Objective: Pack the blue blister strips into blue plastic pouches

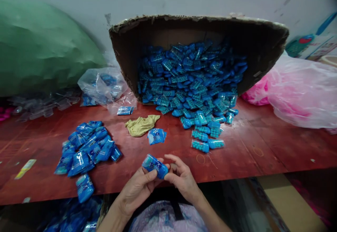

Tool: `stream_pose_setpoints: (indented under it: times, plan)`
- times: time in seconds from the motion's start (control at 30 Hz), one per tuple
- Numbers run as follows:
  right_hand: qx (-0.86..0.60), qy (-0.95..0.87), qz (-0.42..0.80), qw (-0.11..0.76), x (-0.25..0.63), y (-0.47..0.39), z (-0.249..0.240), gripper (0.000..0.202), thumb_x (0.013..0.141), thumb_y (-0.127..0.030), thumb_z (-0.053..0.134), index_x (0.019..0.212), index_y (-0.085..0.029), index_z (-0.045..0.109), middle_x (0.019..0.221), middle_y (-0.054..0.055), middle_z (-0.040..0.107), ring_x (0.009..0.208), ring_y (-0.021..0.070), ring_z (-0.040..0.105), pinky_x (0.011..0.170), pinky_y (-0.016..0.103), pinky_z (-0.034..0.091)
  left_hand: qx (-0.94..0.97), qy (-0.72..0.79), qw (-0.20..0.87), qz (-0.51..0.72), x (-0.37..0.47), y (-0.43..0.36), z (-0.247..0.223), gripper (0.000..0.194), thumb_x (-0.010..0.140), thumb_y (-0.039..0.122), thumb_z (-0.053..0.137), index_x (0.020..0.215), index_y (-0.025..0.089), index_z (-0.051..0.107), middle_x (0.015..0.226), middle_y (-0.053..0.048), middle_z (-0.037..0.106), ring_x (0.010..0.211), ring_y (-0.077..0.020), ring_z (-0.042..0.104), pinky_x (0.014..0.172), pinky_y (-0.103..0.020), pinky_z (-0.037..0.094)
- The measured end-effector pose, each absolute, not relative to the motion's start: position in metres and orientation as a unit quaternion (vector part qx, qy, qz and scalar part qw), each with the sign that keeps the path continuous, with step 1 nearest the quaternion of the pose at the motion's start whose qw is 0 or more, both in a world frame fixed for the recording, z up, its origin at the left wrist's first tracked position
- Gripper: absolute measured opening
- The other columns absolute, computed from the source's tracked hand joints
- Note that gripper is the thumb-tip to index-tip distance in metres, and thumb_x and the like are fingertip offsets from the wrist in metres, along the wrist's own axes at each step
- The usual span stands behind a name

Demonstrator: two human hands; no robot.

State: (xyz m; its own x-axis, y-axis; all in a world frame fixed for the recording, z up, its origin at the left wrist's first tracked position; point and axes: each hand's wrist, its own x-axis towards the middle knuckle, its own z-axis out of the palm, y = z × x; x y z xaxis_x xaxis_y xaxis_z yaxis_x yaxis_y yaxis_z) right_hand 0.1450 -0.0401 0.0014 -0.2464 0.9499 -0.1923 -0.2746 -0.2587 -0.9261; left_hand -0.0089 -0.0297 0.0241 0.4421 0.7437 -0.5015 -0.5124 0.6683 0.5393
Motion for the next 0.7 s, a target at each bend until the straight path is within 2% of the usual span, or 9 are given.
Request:
stream_pose_setpoints:
  times: [0.13,0.23,0.5,0.7]
  plan:
    - [-0.403,-0.401,0.699,0.434,0.146,-0.039,0.002,0.048,0.066,-0.014,0.064,0.112,-0.027,0.054,0.057,-0.009,0.044,0.049,0.0045,0.036,0.045,0.015,0.030,0.180,0.400,0.812,0.386,-0.005,-0.032,0.023,0.014,0.068,0.020,0.065,0.080,0.014,0.067,0.076,-0.005,0.069,0.075,-0.0152,0.062,0.076,-0.026,0.044]
    - [-0.393,-0.391,0.707,0.439,0.145,-0.040,-0.001,0.048,0.065,-0.013,0.064,0.109,-0.027,0.055,0.055,-0.010,0.043,0.046,0.0037,0.034,0.043,0.014,0.029,0.191,0.428,0.785,0.404,0.003,-0.034,0.025,0.013,0.065,0.024,0.068,0.073,0.014,0.066,0.068,-0.003,0.068,0.066,-0.0137,0.062,0.071,-0.025,0.045]
    - [-0.416,-0.391,0.698,0.432,0.148,-0.038,-0.005,0.046,0.066,-0.018,0.064,0.110,-0.023,0.054,0.058,-0.008,0.046,0.049,0.0048,0.037,0.043,0.015,0.029,0.192,0.435,0.791,0.383,0.010,-0.035,0.032,0.016,0.074,0.027,0.058,0.077,0.012,0.065,0.074,-0.006,0.068,0.072,-0.0158,0.062,0.072,-0.027,0.045]
    - [-0.426,-0.396,0.695,0.423,0.149,-0.038,-0.007,0.045,0.063,-0.018,0.066,0.107,-0.022,0.056,0.055,-0.009,0.042,0.048,0.0051,0.036,0.042,0.015,0.029,0.170,0.435,0.796,0.387,0.012,-0.036,0.028,0.012,0.072,0.024,0.061,0.075,0.013,0.064,0.072,-0.004,0.067,0.068,-0.0137,0.061,0.071,-0.026,0.046]
